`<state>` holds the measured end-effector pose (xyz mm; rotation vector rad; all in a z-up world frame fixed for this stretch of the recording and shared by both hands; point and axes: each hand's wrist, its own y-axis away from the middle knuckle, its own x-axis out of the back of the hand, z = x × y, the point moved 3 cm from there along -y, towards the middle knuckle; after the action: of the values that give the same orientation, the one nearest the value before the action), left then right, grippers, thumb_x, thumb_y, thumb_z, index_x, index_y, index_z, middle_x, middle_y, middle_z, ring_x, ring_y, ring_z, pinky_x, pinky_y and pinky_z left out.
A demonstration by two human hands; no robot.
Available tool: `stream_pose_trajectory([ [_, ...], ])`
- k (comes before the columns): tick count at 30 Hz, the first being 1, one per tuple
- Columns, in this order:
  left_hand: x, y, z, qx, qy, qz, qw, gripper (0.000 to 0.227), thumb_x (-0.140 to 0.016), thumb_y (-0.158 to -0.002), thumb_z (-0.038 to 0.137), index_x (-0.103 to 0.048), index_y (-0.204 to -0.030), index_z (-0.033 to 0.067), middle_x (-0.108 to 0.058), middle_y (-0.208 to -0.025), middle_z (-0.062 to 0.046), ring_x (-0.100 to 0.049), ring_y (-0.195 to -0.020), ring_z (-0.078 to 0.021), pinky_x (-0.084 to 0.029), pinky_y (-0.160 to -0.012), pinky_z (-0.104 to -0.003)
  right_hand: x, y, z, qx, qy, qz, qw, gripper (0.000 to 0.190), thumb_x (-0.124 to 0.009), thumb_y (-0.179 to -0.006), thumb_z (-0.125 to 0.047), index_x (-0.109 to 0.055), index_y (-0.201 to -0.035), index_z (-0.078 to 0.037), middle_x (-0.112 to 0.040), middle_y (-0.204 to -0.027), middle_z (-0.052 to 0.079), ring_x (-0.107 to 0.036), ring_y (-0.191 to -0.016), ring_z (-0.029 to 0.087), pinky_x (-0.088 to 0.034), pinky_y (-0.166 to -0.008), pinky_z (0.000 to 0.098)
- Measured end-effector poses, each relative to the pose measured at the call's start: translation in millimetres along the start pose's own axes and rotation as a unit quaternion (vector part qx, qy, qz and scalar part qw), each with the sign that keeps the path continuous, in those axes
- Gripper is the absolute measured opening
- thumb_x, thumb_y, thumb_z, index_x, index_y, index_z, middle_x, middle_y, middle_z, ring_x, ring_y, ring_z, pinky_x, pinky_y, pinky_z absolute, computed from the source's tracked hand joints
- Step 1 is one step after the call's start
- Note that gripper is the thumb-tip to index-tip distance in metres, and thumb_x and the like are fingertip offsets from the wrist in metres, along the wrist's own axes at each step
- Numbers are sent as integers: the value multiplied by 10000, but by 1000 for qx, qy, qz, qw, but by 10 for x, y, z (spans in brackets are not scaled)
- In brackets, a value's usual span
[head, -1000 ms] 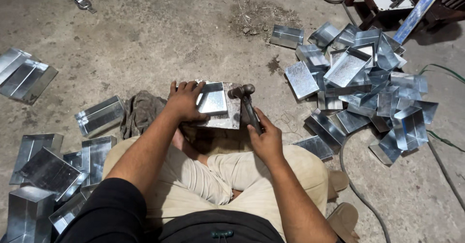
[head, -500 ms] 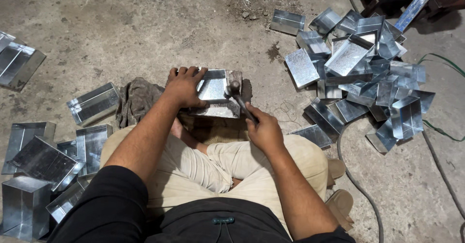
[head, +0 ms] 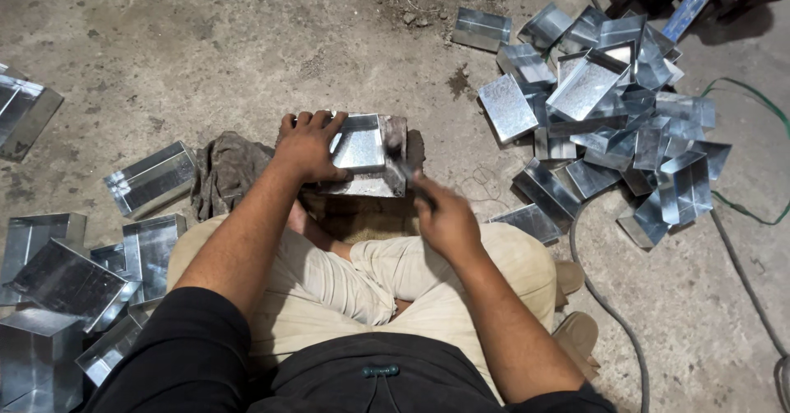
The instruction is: The person sits on the floor and repeatedly hammers small rectangular metal boxes placed on a block. They pick up each box, position it, strike it with a hammer, and set it aside, continuing this process throughout the clip.
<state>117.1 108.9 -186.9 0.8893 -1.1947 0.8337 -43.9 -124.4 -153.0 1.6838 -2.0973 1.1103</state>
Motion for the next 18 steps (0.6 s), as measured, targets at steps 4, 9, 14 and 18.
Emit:
stream_pose_trajectory([
  [4,6,24,-2,-3,15,12,1000,1203,-876,-573,603,-335,-1585,244,-443,-1532,-109,-402,-1405,-342,-238,-1175,-557,-13,-3,60,-43,-26,2,999,379,-737,-911,-74,-694,-1287,-95,-745,-1126,193,-749,-1027,295,-583,-881,370],
  [9,4,56,3,1,25,12,1000,1204,-889,-558,582,-345,-1576,242,-446,-1529,-105,-407,-1399,-342,-235,-1172,-571,-6,71,66,-13,-39,32,999,353,-704,-933,-116,-695,-1283,-77,-758,-1109,173,-771,-997,276,-593,-861,346],
  [14,-9,22,-5,-6,26,17,1000,1220,-894,-553,581,-338,-1584,238,-445,-1529,-109,-405,-1398,-348,-216,-1181,-583,-26,-22,112,-128,67,-76,987,412,-735,-895,-133,-731,-1307,-136,-767,-1023,180,-747,-874,238,-580,-770,336],
  [18,-51,17,15,-36,9,13,999,1233,-904,-538,579,-338,-1575,228,-437,-1533,-108,-399,-1396,-347,-211,-1176,-568,63,-17,133,-165,-33,-55,984,427,-722,-915,-98,-678,-1340,-120,-773,-1106,144,-724,-758,210,-587,-701,309],
])
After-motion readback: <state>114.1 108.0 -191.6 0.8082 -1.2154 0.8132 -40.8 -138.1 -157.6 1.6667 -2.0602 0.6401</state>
